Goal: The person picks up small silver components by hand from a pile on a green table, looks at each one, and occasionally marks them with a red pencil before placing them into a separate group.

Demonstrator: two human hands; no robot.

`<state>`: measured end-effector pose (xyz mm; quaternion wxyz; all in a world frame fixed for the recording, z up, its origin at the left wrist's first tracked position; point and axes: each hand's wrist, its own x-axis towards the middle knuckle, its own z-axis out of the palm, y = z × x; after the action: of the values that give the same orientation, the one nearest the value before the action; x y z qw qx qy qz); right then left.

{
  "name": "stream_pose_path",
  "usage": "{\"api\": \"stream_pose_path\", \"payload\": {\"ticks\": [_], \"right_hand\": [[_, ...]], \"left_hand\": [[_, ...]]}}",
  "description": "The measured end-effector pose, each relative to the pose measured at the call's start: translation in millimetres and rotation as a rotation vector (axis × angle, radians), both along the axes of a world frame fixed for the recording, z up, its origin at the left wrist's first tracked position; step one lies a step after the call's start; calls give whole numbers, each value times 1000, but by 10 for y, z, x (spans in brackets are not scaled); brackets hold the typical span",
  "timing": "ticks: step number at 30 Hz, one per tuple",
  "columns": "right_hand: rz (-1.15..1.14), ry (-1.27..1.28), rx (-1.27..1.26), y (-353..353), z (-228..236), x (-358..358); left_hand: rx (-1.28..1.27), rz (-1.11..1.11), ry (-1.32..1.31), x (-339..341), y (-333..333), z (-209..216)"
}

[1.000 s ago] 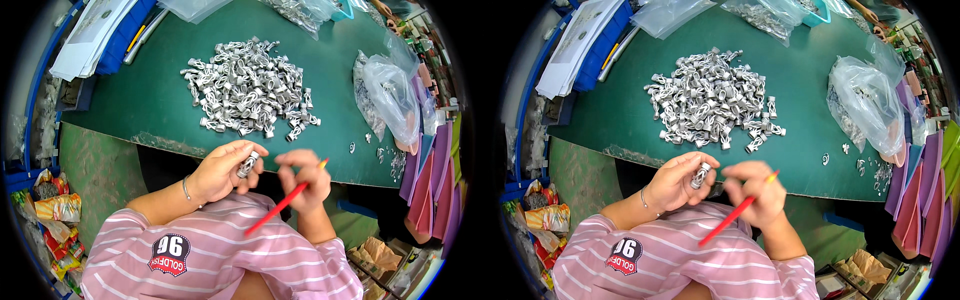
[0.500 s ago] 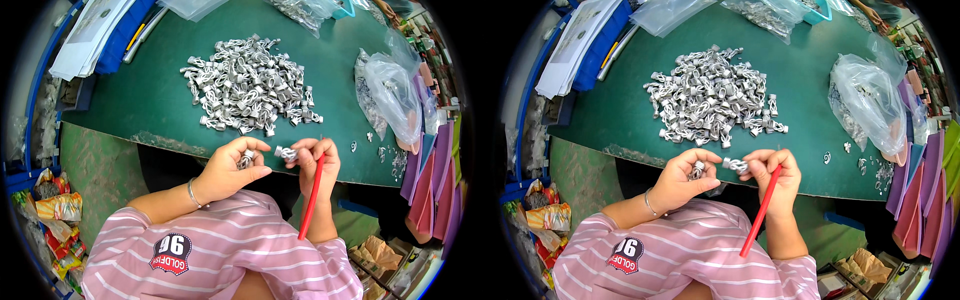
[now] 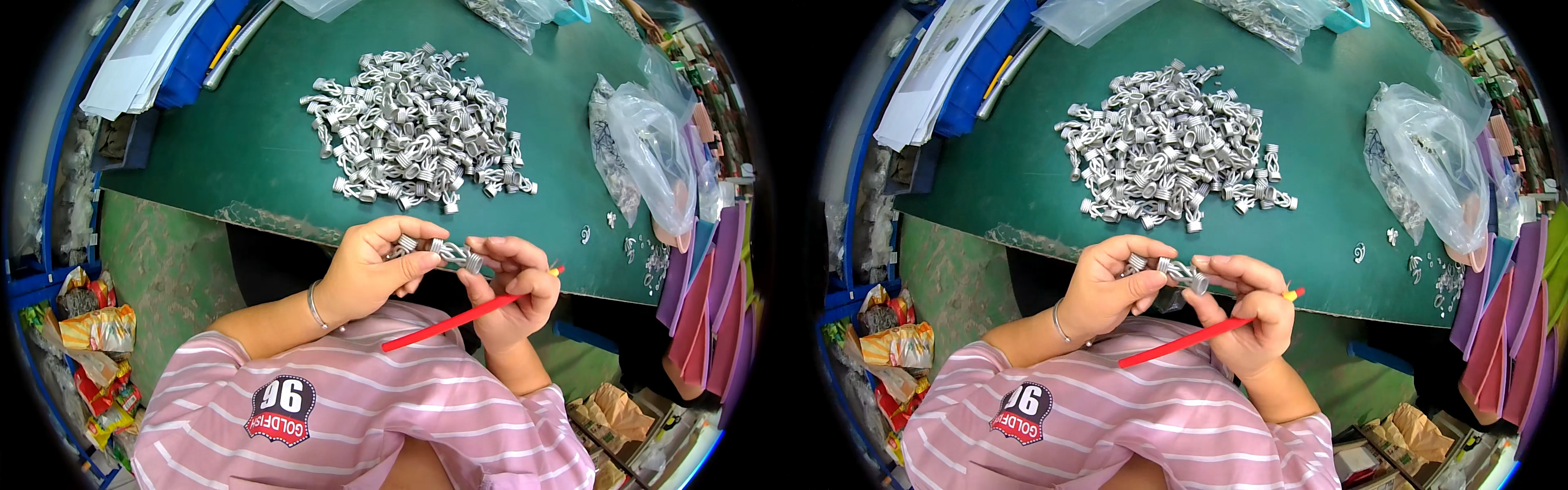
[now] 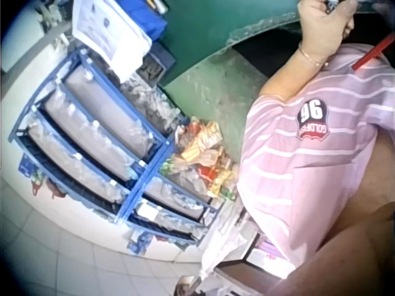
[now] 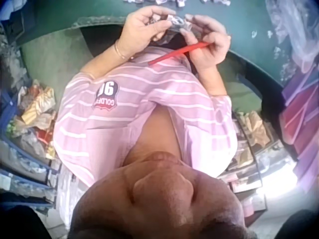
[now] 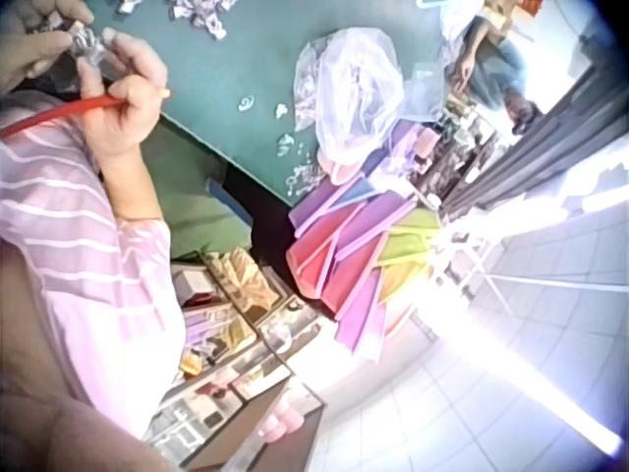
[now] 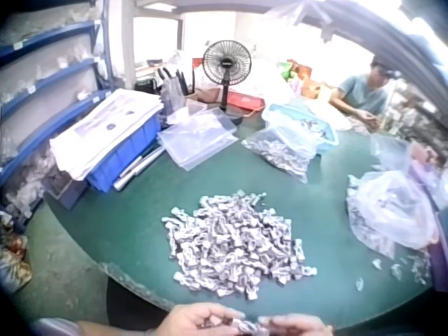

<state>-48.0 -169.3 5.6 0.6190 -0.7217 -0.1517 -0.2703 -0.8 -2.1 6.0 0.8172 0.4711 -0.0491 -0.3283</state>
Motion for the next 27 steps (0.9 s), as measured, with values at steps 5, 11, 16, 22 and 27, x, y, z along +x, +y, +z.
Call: {"api": "stream_pose_path", "payload": {"ticks": [5,11,16,22,27], "right_hand": [[-7,-37,-82,-90,101,47],[-485,170,-514,-457,48,511],[-432,178,-647,-487,-43,616],[-364,23,-481,-410,-43,457],[-131,51,-166,-159,37,209]], "left_hand": [[-137,-84,183,9,18,-39],[-343,-70,328,15,33,-55],[-401,-38,387,53,34,-77],[-118,-62,209,48,7,-20],[6,-89,165,64,-75,42]]}}
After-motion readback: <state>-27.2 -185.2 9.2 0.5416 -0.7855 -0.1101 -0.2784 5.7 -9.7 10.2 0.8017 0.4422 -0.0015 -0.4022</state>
